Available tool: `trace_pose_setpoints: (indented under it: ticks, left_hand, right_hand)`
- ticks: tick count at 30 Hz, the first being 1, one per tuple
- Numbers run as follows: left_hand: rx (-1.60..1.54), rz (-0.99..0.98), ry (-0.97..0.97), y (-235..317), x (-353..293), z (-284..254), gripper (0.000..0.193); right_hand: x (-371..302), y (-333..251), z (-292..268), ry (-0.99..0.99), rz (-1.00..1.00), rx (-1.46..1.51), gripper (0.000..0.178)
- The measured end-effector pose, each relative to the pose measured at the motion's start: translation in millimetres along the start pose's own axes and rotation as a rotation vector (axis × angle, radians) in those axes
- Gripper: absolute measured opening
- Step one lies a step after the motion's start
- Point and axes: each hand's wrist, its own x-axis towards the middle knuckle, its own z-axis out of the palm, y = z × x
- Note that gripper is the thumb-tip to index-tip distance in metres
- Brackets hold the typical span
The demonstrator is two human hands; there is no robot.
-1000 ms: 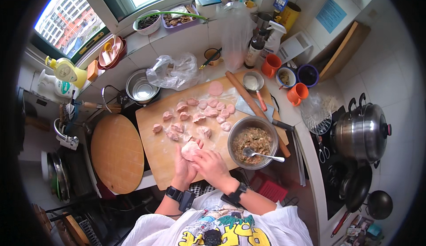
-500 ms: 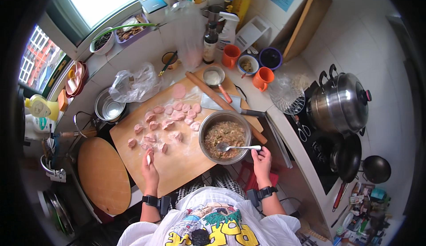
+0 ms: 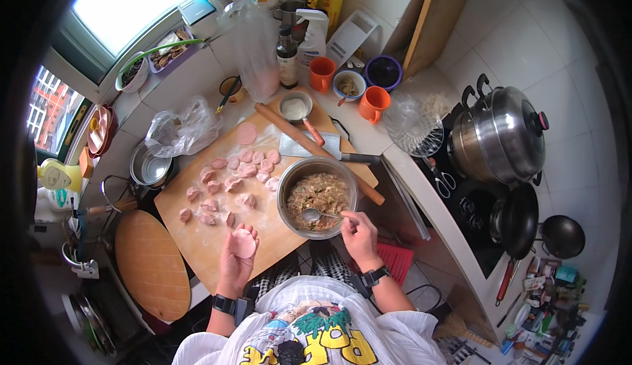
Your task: The person is filling and folding pink dumpling wrappers with a meat and vegetable mixture.
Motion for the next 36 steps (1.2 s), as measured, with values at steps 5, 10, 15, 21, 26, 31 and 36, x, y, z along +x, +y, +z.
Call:
trace_pose_setpoints:
  ticks: [5, 10, 15, 21, 26, 31, 36]
  left_hand:
    - [0.012, -0.107, -0.066, -32, 0, 6, 0.039]
    - [0.032, -0.286, -0.075, -53, 1, 3, 0.035]
    - [0.118, -0.351, -0.039, -74, 3, 7, 0.035]
    - [0.124, -0.347, -0.052, -80, 10, 15, 0.04]
    - [0.119, -0.345, -0.015, -83, 12, 18, 0.042]
    - [0.091, -0.341, -0.03, -83, 14, 13, 0.042]
    - [0.079, -0.347, -0.027, -80, 15, 16, 0.04]
  right_hand:
    - [-8, -16, -5, -0.134, -0.087, 0.055, 0.018]
    - [-14, -17, -41, 0.008, -0.353, -0.154, 0.026]
    - [-9, 5, -50, -0.057, -0.427, -0.353, 0.031]
    - [-21, 1, -48, -0.133, -0.416, -0.379, 0.033]
    - [-35, -6, -49, -0.194, -0.404, -0.351, 0.031]
    - [-44, -17, -47, -0.23, -0.391, -0.322, 0.03]
    - [-48, -27, -40, -0.238, -0.343, -0.265, 0.027]
